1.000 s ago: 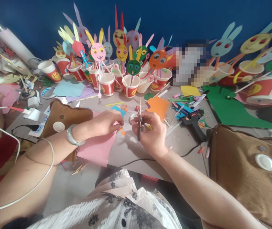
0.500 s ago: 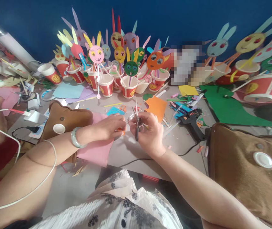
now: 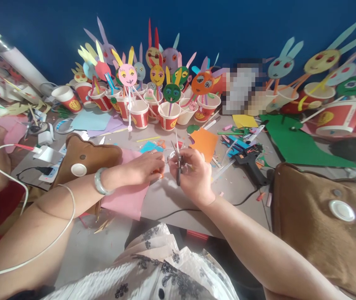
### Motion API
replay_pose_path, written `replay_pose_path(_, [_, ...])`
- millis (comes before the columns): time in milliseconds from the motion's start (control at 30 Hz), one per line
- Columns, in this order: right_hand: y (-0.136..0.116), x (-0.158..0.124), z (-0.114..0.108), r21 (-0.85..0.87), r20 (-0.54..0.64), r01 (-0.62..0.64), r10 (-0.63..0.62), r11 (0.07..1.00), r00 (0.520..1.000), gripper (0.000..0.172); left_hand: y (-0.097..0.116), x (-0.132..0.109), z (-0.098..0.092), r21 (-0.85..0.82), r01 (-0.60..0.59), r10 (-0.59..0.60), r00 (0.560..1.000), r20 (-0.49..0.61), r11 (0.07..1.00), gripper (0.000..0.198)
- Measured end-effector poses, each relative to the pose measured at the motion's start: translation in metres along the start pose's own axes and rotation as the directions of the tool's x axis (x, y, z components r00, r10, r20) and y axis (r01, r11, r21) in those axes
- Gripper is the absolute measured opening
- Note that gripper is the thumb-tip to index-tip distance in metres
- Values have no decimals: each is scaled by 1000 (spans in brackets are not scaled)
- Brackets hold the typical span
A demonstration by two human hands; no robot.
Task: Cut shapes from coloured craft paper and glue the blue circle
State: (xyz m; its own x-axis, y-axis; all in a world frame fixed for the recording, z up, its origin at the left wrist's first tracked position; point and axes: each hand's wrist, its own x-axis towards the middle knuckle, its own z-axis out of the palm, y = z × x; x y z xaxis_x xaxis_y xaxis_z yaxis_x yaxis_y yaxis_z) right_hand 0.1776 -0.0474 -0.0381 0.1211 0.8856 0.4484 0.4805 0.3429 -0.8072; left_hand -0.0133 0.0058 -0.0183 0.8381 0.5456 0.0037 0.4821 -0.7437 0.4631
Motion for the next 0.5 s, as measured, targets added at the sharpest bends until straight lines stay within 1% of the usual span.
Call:
replay_pose_path(100, [0,0,0,-18,18,18,-17,1000,1000,20,3,-1,-2,-14,-2,2,1000,6,1000,12])
replay_pose_path(200, [0,1,-1,-23,34,14,-13,1000,999,21,4,-1,-5,-84,8,-11,999,-33,996,10])
replay_pose_path(300, [0,1,-2,-29,44,-21,22,999,999,20,1,2,-7,-246,53,-80,992,-102,968,9])
replay_pose_path(367, [-2,3,-3,-26,43,-48,49,999,998,21,0,4,-7,-354,71,-136,977,-164,932,8])
replay_pose_path(433, [-3,4,-3,14,54,-78,77,997,996,22,-1,6,-6,-429,61,-176,956,-235,901,7])
replay_pose_path(500, [-4,6,-3,77,77,-108,102,991,992,24,-1,7,-5,-468,26,-180,940,-288,883,5])
